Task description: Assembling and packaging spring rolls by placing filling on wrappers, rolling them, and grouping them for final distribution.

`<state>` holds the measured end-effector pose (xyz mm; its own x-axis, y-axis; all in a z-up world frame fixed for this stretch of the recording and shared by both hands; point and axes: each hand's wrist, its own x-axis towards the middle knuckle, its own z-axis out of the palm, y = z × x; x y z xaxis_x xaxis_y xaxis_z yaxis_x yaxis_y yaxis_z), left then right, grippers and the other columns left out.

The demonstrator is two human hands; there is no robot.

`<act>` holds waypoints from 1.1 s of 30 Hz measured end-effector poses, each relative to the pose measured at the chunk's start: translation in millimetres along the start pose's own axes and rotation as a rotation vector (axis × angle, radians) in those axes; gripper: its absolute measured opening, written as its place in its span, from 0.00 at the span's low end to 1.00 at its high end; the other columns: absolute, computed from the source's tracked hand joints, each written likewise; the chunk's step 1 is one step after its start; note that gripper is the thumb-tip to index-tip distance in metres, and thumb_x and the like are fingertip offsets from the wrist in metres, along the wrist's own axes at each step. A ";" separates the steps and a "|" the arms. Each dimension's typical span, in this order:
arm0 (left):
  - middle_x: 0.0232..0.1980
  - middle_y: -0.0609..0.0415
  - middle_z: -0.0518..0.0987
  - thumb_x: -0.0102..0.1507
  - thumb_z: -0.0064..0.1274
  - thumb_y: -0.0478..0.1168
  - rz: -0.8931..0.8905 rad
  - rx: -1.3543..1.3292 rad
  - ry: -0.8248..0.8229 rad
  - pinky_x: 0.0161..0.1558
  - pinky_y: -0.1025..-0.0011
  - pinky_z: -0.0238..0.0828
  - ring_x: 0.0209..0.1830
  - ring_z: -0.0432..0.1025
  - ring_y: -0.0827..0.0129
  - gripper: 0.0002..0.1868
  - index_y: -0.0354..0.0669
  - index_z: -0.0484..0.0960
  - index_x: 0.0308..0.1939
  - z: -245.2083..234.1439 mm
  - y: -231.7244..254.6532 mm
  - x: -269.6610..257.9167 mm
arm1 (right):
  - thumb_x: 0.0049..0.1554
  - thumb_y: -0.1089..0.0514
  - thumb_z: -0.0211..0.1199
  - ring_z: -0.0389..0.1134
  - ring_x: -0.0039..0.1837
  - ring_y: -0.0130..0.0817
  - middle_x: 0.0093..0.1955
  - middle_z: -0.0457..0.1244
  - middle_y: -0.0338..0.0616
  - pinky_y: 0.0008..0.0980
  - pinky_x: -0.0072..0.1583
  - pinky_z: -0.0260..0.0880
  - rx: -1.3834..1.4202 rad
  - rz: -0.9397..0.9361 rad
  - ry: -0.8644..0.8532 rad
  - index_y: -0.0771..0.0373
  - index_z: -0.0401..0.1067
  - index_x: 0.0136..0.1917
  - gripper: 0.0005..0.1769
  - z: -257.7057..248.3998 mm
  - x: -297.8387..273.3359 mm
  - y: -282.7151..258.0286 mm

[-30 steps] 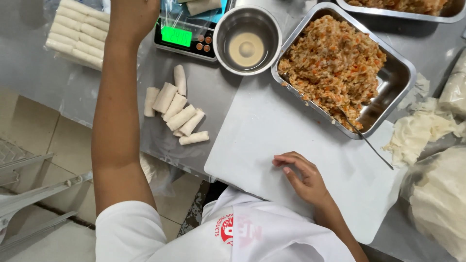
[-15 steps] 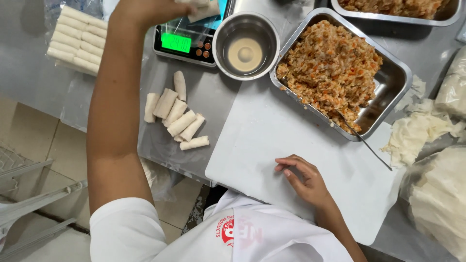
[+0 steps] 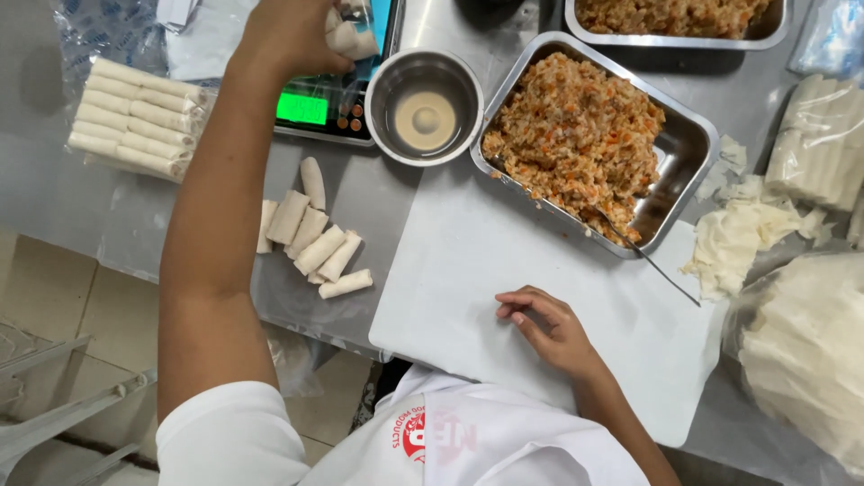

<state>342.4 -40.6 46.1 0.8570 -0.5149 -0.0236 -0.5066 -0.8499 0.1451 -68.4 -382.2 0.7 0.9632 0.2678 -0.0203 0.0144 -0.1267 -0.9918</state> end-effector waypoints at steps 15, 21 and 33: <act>0.53 0.35 0.76 0.46 0.74 0.49 -0.088 -1.408 -0.161 0.61 0.48 0.63 0.59 0.72 0.43 0.44 0.37 0.70 0.61 142.5 279.5 -163.9 | 0.55 0.45 0.69 0.54 0.79 0.42 0.83 0.49 0.36 0.55 0.75 0.57 0.821 -0.166 0.096 0.53 0.31 0.86 0.61 28.8 -3.4 24.0; 0.74 0.27 0.54 0.69 0.46 0.62 0.129 -1.239 0.117 0.72 0.38 0.42 0.79 0.49 0.32 0.50 0.43 0.38 0.83 178.1 400.5 -208.9 | 0.49 0.50 0.73 0.67 0.68 0.37 0.71 0.61 0.44 0.43 0.66 0.74 0.839 0.101 0.473 0.54 0.47 0.84 0.57 13.8 -34.8 8.8; 0.60 0.42 0.74 0.60 0.48 0.32 0.012 -0.237 0.633 0.55 0.51 0.66 0.57 0.71 0.47 0.30 0.39 0.70 0.69 58.0 148.9 -133.0 | 0.55 0.73 0.74 0.62 0.66 0.74 0.69 0.62 0.74 0.63 0.66 0.62 -1.111 -0.020 0.879 0.79 0.62 0.77 0.41 -93.9 -165.7 12.6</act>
<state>147.4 -105.2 13.5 0.7784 -0.2977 0.5528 -0.5438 -0.7597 0.3567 -202.6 -517.9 3.4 0.8052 -0.3416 0.4847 -0.1660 -0.9146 -0.3688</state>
